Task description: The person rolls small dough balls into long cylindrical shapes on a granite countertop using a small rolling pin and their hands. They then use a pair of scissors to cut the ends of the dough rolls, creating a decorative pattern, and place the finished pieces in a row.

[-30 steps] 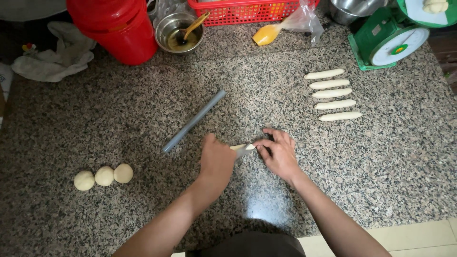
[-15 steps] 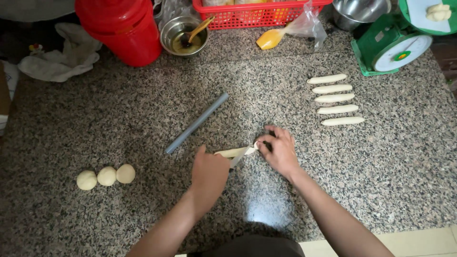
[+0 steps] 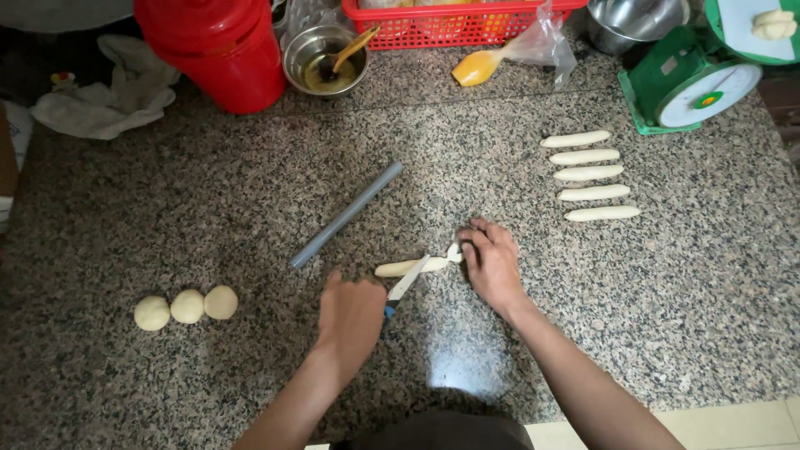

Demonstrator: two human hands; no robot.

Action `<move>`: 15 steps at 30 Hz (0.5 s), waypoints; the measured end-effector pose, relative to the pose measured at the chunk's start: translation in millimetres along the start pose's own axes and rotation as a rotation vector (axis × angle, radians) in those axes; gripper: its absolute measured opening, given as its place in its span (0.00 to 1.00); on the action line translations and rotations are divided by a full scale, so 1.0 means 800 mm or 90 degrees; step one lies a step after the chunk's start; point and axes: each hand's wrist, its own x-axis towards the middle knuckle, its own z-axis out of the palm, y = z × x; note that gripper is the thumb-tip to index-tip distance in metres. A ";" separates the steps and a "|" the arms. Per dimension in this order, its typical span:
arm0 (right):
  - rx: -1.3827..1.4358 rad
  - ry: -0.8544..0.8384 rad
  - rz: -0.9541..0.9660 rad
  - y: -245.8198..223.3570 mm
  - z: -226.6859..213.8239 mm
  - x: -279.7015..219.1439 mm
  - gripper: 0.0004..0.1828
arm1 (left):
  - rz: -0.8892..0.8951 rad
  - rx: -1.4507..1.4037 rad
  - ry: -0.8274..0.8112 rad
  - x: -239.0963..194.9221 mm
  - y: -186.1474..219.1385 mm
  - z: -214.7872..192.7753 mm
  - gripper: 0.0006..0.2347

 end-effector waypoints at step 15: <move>-0.133 -0.021 -0.259 0.002 -0.011 -0.058 0.35 | -0.062 -0.197 0.047 -0.006 -0.006 0.080 0.18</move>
